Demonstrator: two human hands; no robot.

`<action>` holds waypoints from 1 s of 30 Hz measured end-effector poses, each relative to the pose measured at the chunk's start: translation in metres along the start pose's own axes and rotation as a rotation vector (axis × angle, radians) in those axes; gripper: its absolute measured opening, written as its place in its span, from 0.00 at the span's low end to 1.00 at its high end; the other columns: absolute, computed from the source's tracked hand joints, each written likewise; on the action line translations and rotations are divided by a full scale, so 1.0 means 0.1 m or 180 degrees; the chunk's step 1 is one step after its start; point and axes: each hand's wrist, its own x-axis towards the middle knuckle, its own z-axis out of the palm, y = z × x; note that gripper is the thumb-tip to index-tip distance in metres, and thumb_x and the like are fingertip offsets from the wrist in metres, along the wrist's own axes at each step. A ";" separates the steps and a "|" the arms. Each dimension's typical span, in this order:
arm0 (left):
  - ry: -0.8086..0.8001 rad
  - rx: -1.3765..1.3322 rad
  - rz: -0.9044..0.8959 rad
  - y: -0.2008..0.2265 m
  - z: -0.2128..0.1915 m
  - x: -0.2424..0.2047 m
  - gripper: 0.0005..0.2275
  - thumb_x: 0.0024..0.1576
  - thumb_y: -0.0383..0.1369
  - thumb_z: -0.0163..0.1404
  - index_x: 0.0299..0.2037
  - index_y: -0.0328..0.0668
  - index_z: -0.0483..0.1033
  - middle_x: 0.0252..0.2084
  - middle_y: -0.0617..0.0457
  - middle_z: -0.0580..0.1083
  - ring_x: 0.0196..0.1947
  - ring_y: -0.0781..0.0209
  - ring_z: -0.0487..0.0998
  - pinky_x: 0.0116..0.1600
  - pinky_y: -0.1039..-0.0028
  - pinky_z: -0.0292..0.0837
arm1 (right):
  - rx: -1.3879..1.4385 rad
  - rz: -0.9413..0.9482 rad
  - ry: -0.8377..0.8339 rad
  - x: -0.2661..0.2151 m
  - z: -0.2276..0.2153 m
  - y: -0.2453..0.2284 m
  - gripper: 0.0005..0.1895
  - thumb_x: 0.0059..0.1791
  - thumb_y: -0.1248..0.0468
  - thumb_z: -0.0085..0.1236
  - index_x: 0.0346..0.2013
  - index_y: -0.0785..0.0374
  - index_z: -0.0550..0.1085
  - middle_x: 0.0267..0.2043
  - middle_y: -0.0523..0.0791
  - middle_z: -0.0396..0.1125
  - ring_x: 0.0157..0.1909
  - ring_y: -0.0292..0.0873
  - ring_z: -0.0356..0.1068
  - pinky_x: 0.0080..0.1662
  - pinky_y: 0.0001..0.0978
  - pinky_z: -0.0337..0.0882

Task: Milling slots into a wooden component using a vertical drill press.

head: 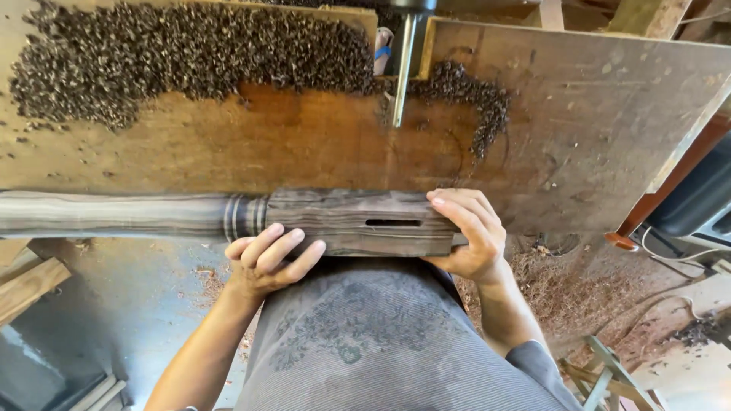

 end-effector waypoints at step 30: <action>-0.1163 0.0195 -0.0892 -0.43 -0.22 1.28 0.23 0.57 0.29 0.49 0.65 0.57 0.73 0.60 0.55 0.73 0.61 0.59 0.73 0.67 0.57 0.56 | 0.0806 0.0443 0.1184 0.51 0.36 -0.09 0.16 0.53 0.67 0.58 0.53 0.67 0.66 0.52 0.53 0.68 0.56 0.49 0.67 0.61 0.41 0.70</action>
